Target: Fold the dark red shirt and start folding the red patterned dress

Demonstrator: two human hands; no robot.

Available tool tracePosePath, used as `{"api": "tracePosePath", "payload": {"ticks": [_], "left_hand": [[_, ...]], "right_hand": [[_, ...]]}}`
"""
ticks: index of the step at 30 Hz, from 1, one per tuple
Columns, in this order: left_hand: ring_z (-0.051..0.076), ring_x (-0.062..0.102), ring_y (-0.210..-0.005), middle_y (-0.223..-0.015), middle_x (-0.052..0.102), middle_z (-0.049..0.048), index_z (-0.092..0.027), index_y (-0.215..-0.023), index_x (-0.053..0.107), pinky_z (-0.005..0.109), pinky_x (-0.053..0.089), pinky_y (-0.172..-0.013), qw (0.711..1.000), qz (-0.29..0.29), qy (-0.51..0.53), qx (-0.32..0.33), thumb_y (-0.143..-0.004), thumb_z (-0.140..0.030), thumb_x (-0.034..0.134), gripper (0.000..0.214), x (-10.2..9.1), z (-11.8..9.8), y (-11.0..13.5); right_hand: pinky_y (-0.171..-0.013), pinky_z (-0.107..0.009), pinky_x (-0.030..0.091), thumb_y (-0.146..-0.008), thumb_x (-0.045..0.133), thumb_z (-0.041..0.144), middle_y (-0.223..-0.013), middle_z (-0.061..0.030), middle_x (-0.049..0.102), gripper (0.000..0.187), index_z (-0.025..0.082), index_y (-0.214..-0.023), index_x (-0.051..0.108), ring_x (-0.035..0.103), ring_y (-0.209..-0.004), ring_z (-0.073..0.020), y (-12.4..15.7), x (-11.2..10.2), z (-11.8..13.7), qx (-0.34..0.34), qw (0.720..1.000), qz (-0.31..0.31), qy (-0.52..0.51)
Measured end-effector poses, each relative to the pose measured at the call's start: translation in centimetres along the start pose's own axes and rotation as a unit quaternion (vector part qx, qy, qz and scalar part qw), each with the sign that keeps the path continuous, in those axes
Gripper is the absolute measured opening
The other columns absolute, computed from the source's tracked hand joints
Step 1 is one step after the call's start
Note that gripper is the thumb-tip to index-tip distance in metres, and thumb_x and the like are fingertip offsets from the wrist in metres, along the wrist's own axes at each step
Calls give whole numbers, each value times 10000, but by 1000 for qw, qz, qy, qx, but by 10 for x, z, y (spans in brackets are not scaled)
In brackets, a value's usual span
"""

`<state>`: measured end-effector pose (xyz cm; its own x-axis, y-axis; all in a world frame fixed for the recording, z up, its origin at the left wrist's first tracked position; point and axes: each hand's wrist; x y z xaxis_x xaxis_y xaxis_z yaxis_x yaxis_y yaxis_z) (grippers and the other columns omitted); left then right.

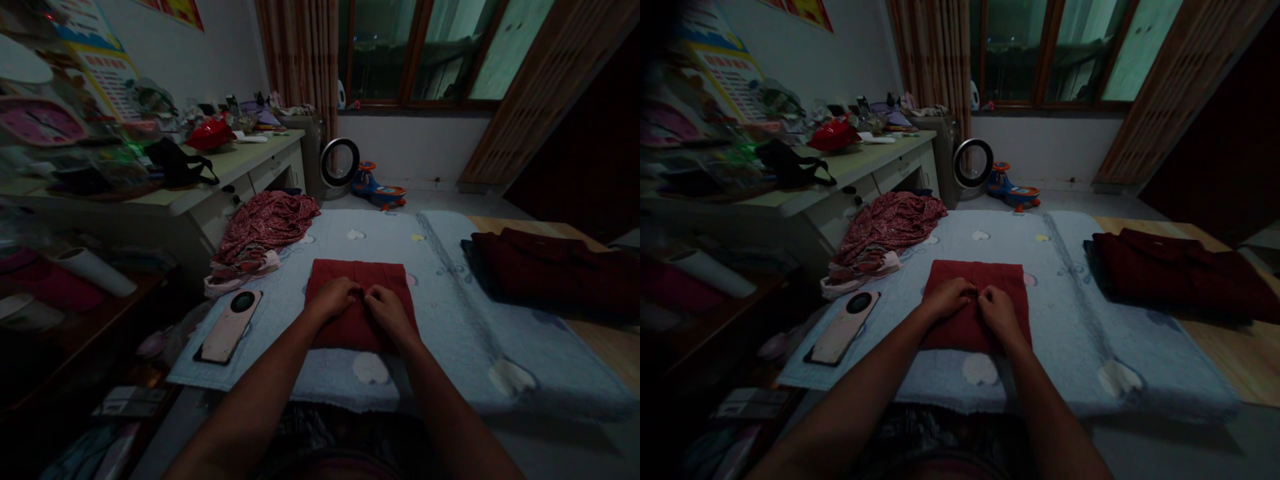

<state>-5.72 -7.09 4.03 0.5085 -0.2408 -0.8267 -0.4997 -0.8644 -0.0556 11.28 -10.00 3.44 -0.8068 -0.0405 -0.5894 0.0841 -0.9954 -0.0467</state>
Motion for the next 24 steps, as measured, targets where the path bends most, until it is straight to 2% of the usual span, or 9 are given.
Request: {"api": "tracePosePath", "payload": {"ticks": [4, 7, 11, 16, 24], "left_hand": [[227, 652, -976, -1043, 724, 45, -265, -1013, 740, 304, 471, -875, 998, 50, 2, 39, -797, -71, 542, 352, -5, 2, -4], [223, 651, -963, -1040, 722, 41, -264, -1014, 728, 292, 471, -855, 998, 57, -8, 25, -797, -81, 555, 333, -8, -1, -4], [218, 645, -913, -978, 712, 41, -236, -943, 713, 295, 472, -825, 1000, 16, -13, -7, -804, -129, 602, 207, -5, -5, -1], [204, 640, -917, -982, 705, 43, -211, -939, 694, 300, 472, -845, 998, -66, 20, -2, -827, -121, 574, 187, 6, -9, 2], [182, 648, -879, -946, 717, 44, -179, -922, 686, 288, 488, -835, 990, -108, 87, -26, -818, -89, 546, 196, 17, -12, 3]], "right_hand": [[-636, -254, 403, -779, 468, 250, -754, -28, 659, 160, 203, -716, 608, 590, -726, -173, 2, 0, -3, 5, 999, -5, -38], [-635, -256, 419, -770, 472, 273, -754, -27, 663, 163, 207, -722, 613, 595, -727, -177, 3, 0, -4, 10, 998, -11, -54], [-626, -260, 421, -767, 476, 292, -759, -32, 668, 163, 210, -726, 611, 596, -721, -181, 3, 0, -5, 14, 998, -14, -54], [-638, -269, 427, -757, 468, 297, -747, -32, 655, 166, 211, -713, 602, 593, -721, -186, 4, -1, -6, 13, 998, -14, -66], [-632, -272, 421, -746, 484, 327, -756, -27, 651, 159, 214, -729, 595, 577, -709, -187, 7, -2, -4, 22, 995, -16, -93]]}}
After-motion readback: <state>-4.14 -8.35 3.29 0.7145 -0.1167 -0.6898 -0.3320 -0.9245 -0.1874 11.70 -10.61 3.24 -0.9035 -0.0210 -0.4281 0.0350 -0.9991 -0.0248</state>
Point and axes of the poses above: each hand's wrist, its own y-axis away from the middle knuckle, its own x-axis out of the palm, z = x × y
